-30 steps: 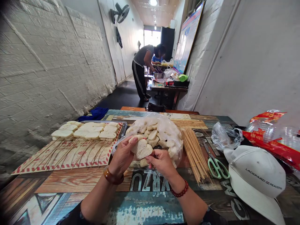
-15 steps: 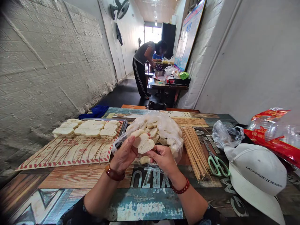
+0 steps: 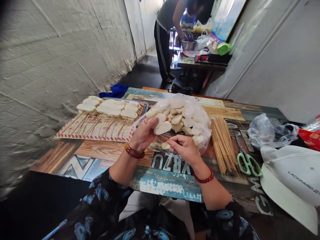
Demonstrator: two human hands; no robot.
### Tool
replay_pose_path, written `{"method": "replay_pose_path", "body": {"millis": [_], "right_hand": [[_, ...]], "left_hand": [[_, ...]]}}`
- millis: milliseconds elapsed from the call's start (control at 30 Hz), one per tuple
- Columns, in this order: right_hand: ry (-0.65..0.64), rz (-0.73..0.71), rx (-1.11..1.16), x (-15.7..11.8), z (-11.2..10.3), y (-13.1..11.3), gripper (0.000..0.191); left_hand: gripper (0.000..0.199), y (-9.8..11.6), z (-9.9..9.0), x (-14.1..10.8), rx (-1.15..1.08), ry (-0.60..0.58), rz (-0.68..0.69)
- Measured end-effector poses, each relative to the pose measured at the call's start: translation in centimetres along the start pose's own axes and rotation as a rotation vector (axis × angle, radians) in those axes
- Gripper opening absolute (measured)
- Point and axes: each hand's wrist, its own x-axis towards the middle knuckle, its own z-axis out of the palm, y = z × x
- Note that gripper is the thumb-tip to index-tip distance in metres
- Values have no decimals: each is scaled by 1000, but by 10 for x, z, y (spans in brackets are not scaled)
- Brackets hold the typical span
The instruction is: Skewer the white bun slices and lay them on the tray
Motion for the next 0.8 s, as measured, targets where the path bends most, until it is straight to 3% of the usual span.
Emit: {"method": "replay_pose_path", "body": {"millis": [200,567,800], "right_hand": [[39,-66,-89,-1,3,4,38],[38,-15,-33,-6,2,9,37],[33,-8,-52,-6,0,16,35]], "left_hand": [[47,-6,-1,-2,-8,-20,-2],[55,-8,-9,-1,-128,15,47],[57,-14,-14,1,-79,18,36]]}}
